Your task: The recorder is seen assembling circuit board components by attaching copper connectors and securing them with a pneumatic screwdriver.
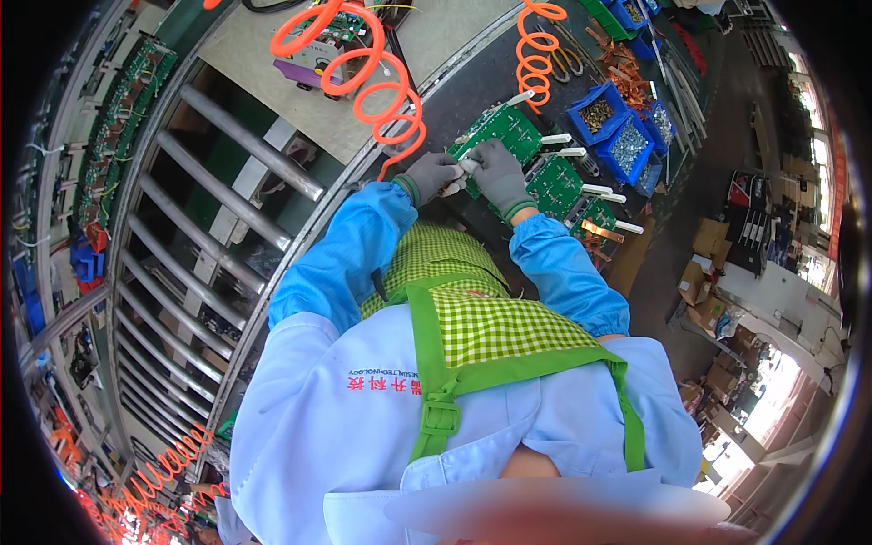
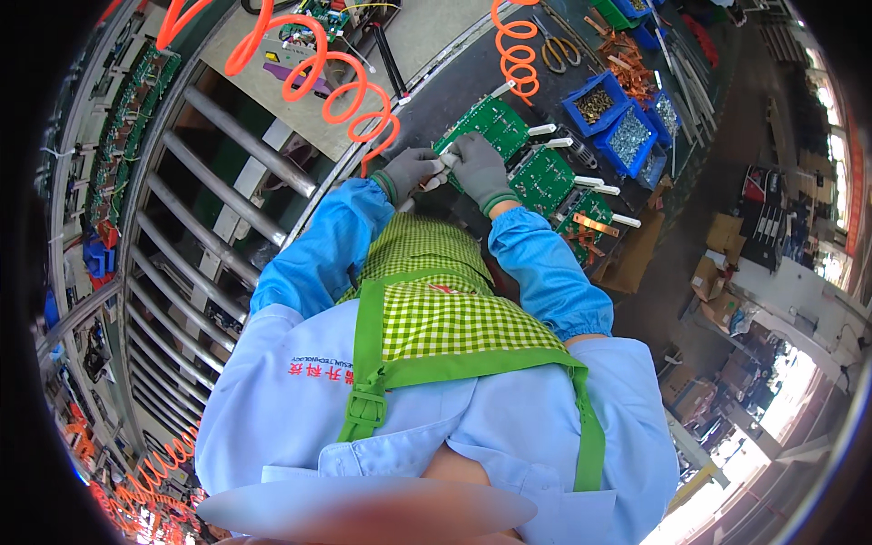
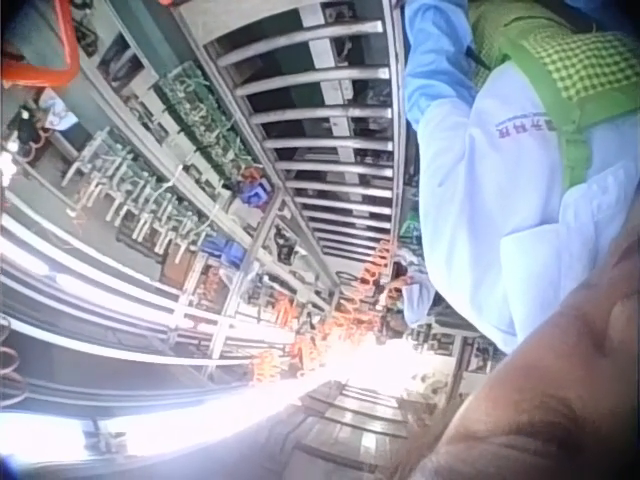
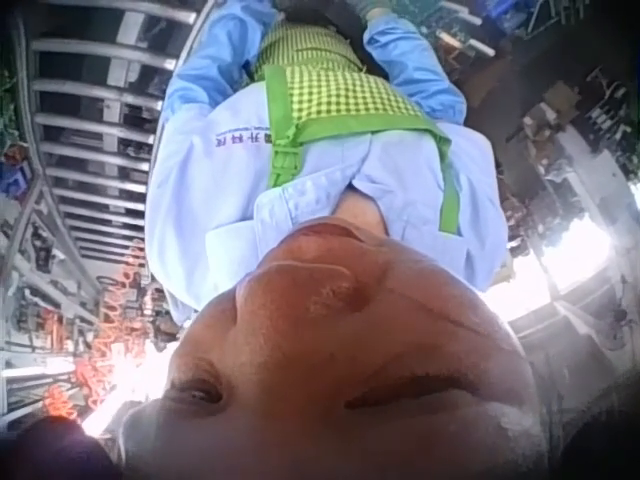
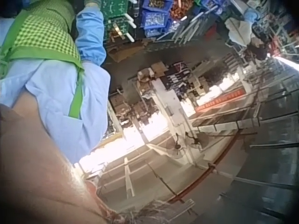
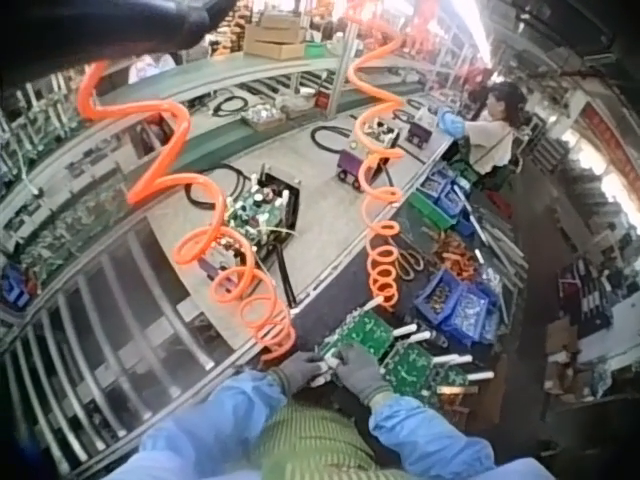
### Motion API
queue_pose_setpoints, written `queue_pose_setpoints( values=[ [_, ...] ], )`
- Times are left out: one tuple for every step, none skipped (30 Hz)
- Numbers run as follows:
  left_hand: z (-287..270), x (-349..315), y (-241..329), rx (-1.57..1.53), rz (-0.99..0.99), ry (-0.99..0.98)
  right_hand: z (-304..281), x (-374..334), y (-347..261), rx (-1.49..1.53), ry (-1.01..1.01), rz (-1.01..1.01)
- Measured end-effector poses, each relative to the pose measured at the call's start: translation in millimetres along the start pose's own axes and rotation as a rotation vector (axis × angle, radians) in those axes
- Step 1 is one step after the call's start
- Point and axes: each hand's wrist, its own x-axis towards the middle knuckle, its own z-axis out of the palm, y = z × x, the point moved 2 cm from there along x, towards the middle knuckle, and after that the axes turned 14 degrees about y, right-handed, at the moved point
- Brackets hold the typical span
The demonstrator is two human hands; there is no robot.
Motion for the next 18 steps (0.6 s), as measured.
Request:
queue_pose_setpoints(
  values=[
    [1, 0, 0, 0.005, 0.0, -0.004, -1, 2, -3, -0.075, -0.014, 0.004],
    [2, 0, 0, 0.011, 0.021, -0.011, -1, 3, -5, -0.151, -0.028, 0.009],
    [3, 0, 0, 0.017, 0.042, -0.017, -1, 1, -4, -0.151, -0.022, 0.012],
    [2, 1, 0, 0.029, 0.047, -0.021, 1, 2, -5, -0.169, -0.013, 0.017],
    [1, 2, -2, 0.042, 0.038, -0.044, 4, 3, -4, -0.188, -0.004, 0.022],
    [1, 4, -4, 0.056, 0.028, -0.066, 7, 1, 2, -0.212, 0.002, 0.021],
    [-1, 6, -8, 0.065, 0.03, -0.066, 4, 2, -3, -0.206, 0.01, 0.023],
    [-3, 9, -13, 0.058, 0.022, -0.054, 1, 3, -8, -0.177, -0.024, 0.097],
    [-7, 12, -17, 0.049, 0.014, -0.042, 0, 4, -11, -0.147, -0.058, 0.171],
    [-4, 5, -7, 0.117, 0.01, -0.023, -1, 0, -8, -0.144, -0.052, 0.173],
    [-3, 5, -8, 0.123, 0.01, -0.024, -2, -5, -4, 0.023, 0.029, 0.08],
    [-2, 5, -10, 0.109, -0.008, -0.05, -4, -8, 0, 0.189, 0.111, -0.013],
    [-2, 3, -6, 0.106, -0.029, -0.081, -3, -9, 4, 0.194, 0.128, -0.002],
    [4, -7, 4, 0.132, -0.063, -0.04, -1, -9, 7, 0.119, 0.099, -0.041],
    [2, 1, 2, 0.157, -0.066, -0.052, 1, -8, 11, 0.043, 0.07, -0.077],
    [-3, 8, -6, 0.08, -0.01, -0.084, 1, -7, 8, 0.048, 0.089, -0.056],
    [-1, 13, -6, 0.008, 0.041, -0.133, -1, -2, 7, -0.025, 0.041, -0.009],
    [-4, 13, -9, -0.048, 0.016, -0.137, 0, 0, 5, -0.095, -0.006, 0.042]
  ],
)
